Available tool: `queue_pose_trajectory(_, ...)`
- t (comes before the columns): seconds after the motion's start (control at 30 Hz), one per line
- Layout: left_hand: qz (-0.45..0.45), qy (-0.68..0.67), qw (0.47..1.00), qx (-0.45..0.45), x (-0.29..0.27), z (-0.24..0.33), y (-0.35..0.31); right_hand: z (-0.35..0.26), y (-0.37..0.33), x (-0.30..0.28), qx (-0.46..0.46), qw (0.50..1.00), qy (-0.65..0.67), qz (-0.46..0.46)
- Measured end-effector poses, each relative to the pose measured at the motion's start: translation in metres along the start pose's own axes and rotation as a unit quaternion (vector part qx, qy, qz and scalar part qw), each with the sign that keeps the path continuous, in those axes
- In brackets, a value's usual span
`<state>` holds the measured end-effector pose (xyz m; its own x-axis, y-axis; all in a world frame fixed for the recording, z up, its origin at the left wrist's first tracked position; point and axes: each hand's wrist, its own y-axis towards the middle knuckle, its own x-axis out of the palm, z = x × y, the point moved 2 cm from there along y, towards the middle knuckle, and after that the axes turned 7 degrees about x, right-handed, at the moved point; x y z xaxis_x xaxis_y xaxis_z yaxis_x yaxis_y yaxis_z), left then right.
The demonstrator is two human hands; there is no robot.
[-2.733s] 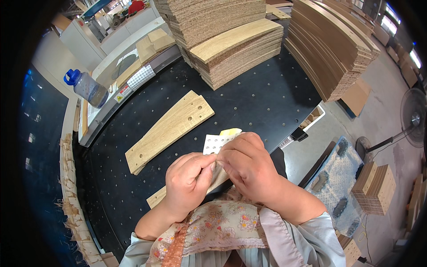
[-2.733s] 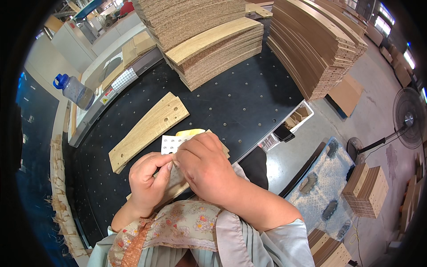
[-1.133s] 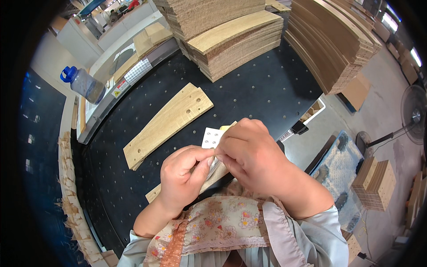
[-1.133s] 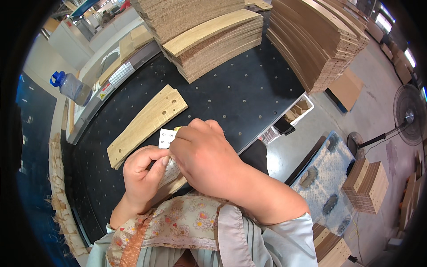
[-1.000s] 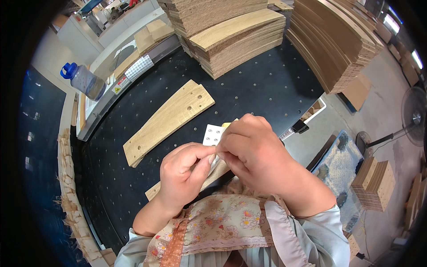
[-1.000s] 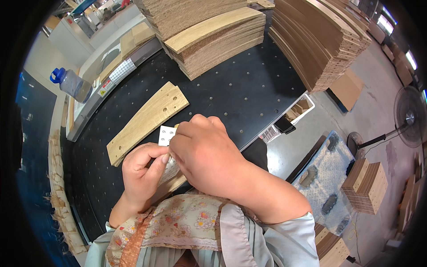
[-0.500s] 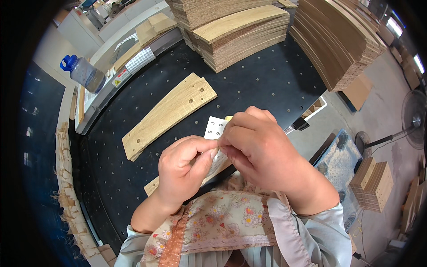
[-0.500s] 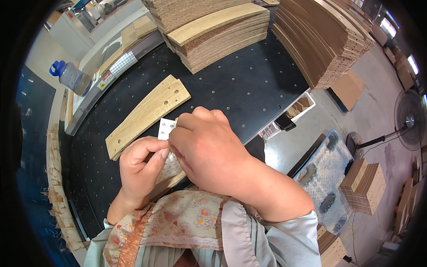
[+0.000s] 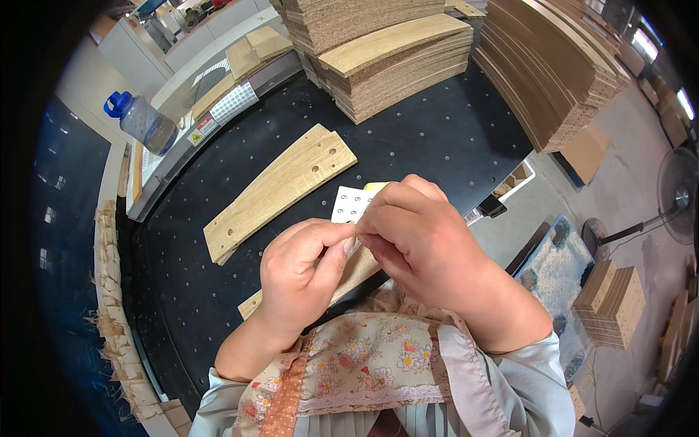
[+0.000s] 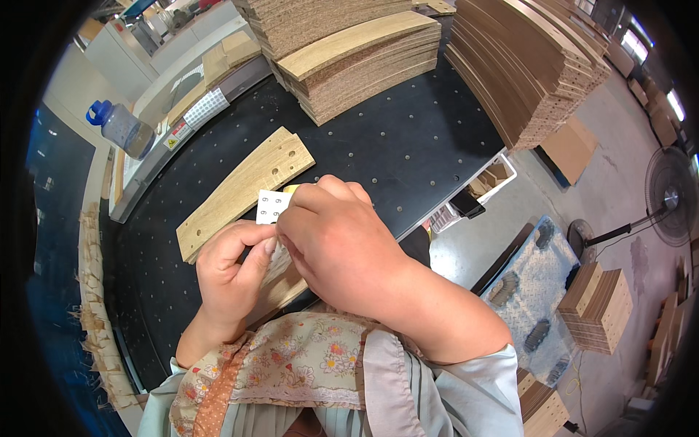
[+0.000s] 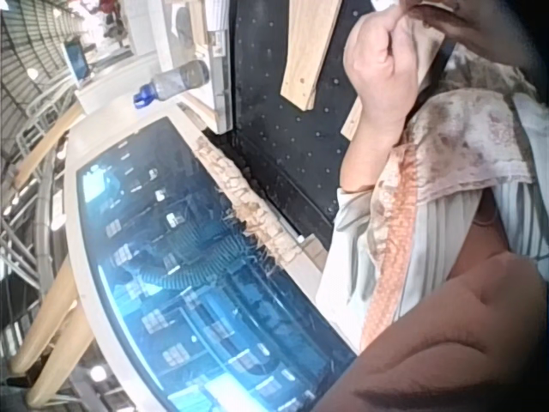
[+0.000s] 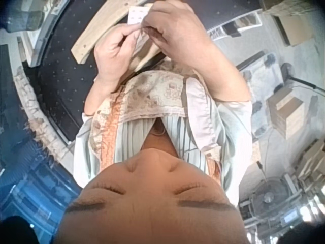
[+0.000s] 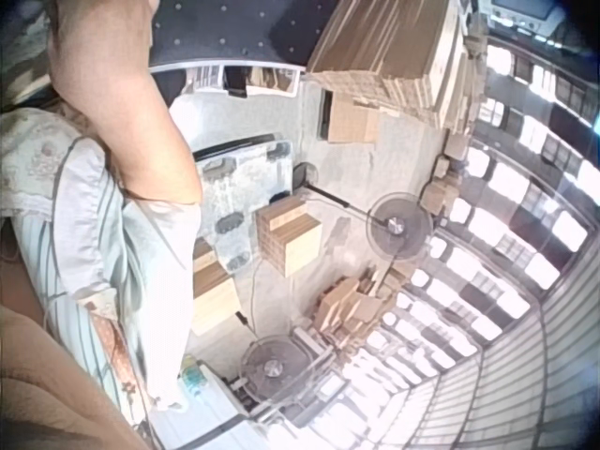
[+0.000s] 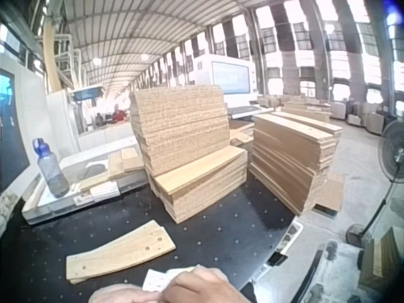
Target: The person peels small white circular stickers from a sheet and applies them to holes on wooden furniture components, handling the components one at a time.
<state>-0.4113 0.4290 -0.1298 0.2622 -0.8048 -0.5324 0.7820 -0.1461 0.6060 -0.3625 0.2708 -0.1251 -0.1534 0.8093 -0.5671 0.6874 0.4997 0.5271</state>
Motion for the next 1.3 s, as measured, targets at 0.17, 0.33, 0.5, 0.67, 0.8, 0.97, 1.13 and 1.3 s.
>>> queue_pose_trajectory(0.17, 0.008, 0.006, 1.0, 0.0, 0.0002, 0.0028, 0.0011, -0.0005, 0.0012, -0.0014, -0.006, 1.0, -0.002, 0.0)
queue_pose_trajectory(0.33, 0.005, 0.004, 1.0, 0.005, -0.0013, 0.0036, 0.0009, -0.0018, -0.0002, -0.0016, -0.009, 1.0, -0.005, -0.004)
queue_pose_trajectory(0.5, 0.001, 0.002, 1.0, -0.001, -0.0009, 0.0034, 0.0005, -0.0036, 0.0007, -0.0036, -0.015, 1.0, -0.001, 0.012)
queue_pose_trajectory(0.67, -0.002, 0.009, 1.0, 0.002, -0.0009, 0.0032, 0.0006, -0.0024, 0.0003, -0.0032, -0.014, 1.0, -0.003, 0.009)
queue_pose_trajectory(0.8, 0.0, 0.004, 1.0, -0.008, -0.0003, 0.0034, 0.0005, -0.0002, -0.0008, -0.0007, 0.0, 1.0, -0.007, -0.007)
queue_pose_trajectory(0.97, 0.004, 0.006, 1.0, -0.006, 0.0003, 0.0023, 0.0002, -0.0005, -0.0006, 0.0005, -0.002, 1.0, -0.004, 0.0)
queue_pose_trajectory(1.13, 0.004, 0.003, 1.0, -0.006, 0.0004, 0.0001, -0.001, -0.0009, 0.0009, -0.0003, -0.012, 1.0, -0.008, 0.011)
queue_pose_trajectory(1.3, 0.002, -0.009, 1.0, -0.004, 0.0006, 0.0003, 0.0, -0.0019, 0.0011, -0.0005, -0.018, 1.0, -0.008, 0.019)
